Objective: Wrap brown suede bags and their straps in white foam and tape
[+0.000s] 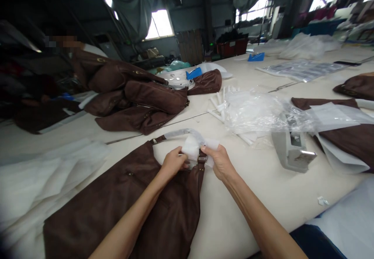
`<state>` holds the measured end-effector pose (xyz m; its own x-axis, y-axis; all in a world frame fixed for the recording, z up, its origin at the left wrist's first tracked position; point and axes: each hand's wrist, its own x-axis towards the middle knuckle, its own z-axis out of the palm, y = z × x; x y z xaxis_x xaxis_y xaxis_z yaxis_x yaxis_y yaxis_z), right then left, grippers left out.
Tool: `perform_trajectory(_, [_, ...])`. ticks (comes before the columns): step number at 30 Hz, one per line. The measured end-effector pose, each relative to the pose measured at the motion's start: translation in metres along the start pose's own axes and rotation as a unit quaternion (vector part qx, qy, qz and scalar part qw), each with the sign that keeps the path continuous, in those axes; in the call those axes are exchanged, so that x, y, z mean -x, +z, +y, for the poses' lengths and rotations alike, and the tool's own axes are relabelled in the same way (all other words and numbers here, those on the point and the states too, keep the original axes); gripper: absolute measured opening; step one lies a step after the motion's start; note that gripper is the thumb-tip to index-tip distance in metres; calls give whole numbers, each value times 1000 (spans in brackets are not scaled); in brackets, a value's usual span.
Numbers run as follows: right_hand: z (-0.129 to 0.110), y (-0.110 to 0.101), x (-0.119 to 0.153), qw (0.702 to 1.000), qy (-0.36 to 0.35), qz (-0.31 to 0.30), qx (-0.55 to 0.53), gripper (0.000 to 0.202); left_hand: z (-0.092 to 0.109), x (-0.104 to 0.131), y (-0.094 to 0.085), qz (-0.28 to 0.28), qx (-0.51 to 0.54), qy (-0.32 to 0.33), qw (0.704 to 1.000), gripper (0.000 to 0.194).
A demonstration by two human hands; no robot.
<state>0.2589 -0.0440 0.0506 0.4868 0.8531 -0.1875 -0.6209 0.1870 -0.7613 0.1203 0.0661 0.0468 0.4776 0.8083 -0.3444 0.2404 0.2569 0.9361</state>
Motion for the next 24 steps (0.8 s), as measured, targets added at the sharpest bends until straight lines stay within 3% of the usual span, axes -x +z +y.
perform_trajectory(3, [1, -3, -2, 1000, 15, -15, 7, 35, 14, 1, -19, 12, 18, 12, 1000, 22])
perform_trajectory(5, [1, -3, -2, 999, 19, -30, 15, 36, 25, 0, -21, -36, 32, -2, 999, 44])
perform_trajectory(7, [1, -3, -3, 998, 20, -42, 29, 36, 33, 0, -13, -100, 41, -15, 994, 56])
perform_trajectory(10, [0, -5, -4, 997, 11, -40, 63, 38, 37, 0, 6, -139, 51, 4, 989, 48])
perform_trajectory(17, [6, -19, -2, 990, -1, -10, 143, 38, 19, 13, 28, -90, 92, 63, 990, 36])
perform_trajectory(24, [18, -25, 3, 992, -8, 5, 125, 39, -4, 29, 34, -70, 90, 96, 989, 50])
